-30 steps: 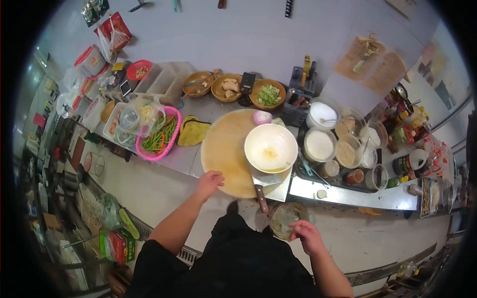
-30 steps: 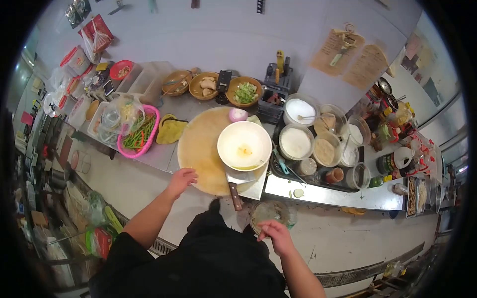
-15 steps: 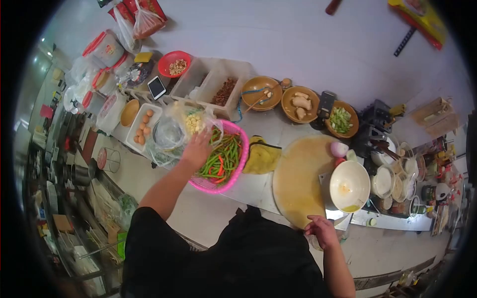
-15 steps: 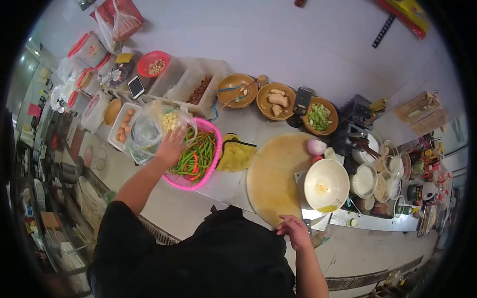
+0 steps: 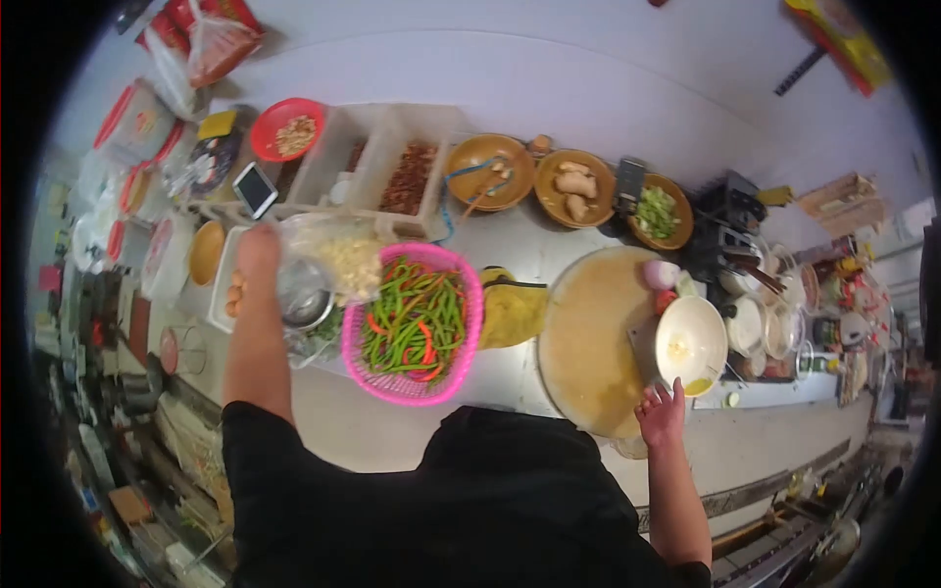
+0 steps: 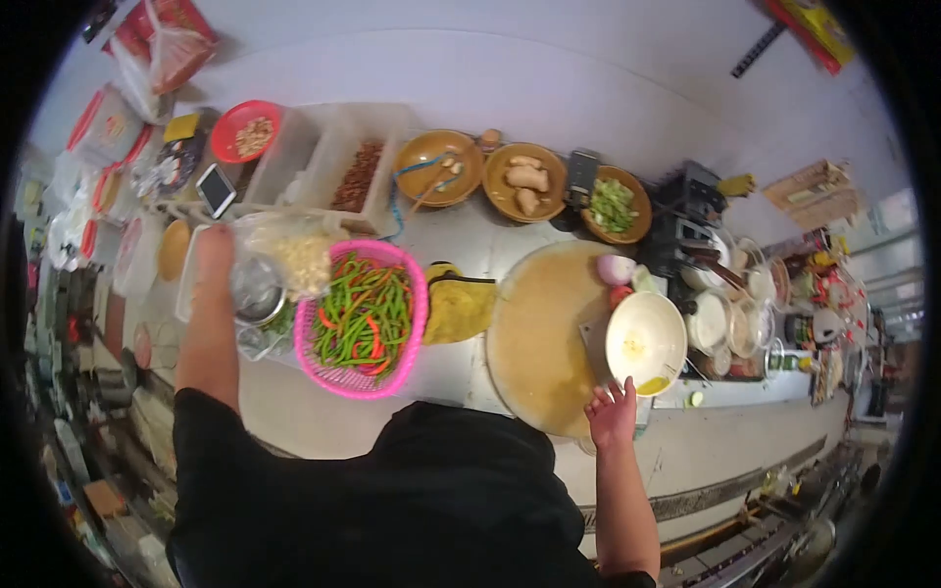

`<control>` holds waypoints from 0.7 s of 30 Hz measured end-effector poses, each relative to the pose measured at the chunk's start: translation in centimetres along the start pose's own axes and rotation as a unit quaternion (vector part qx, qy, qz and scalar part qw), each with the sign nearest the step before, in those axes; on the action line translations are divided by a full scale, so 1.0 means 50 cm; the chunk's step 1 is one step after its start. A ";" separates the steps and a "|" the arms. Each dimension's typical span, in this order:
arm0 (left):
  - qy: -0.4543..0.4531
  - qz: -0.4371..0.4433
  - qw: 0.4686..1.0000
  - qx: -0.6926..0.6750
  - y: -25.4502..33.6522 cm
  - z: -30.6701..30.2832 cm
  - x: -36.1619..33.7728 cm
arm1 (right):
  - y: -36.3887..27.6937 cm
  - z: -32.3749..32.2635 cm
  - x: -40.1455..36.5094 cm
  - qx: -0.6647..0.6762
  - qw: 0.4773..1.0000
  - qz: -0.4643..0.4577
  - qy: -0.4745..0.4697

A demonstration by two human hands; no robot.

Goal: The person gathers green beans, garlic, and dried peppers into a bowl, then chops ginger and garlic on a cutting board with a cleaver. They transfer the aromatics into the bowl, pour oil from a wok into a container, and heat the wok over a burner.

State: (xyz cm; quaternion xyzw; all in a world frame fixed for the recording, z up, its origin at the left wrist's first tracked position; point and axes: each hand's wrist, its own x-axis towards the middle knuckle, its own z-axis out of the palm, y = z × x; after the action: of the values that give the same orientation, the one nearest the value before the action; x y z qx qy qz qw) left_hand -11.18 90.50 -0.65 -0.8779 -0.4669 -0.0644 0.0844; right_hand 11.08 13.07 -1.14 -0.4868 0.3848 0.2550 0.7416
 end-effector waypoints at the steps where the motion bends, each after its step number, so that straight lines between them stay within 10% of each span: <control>1: 0.024 0.024 0.999 -0.031 -0.062 0.081 0.039 | -0.012 -0.002 0.010 0.022 0.999 -0.002 0.031; 4: -0.006 0.071 0.987 -0.147 -0.091 0.052 0.056 | -0.034 -0.043 0.060 0.058 0.998 -0.040 -0.005; 6: -0.135 -0.254 0.766 -0.575 -0.084 0.034 0.084 | -0.039 -0.060 0.077 0.064 0.997 -0.052 -0.003; 9: 0.010 -0.227 0.759 -0.610 0.026 -0.082 0.011 | -0.035 -0.087 0.098 0.038 0.992 -0.103 0.058; 13: 0.241 0.033 0.917 -0.317 0.243 -0.264 -0.174 | -0.032 -0.087 0.099 0.050 0.990 -0.122 0.047; 17: 0.055 0.162 0.877 -0.450 0.307 -0.104 -0.296 | -0.060 -0.065 0.078 0.022 0.996 -0.082 -0.010; 21: -0.158 0.239 0.913 -0.289 0.418 -0.115 -0.397 | -0.043 -0.064 0.032 -0.046 0.994 -0.056 -0.086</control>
State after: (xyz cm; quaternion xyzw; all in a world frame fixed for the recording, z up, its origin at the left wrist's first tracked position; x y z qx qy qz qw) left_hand -5.03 61.73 -0.66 -0.9479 -0.2117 -0.0348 -0.2355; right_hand 12.58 9.31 -2.07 -0.5176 0.2797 0.2712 0.7618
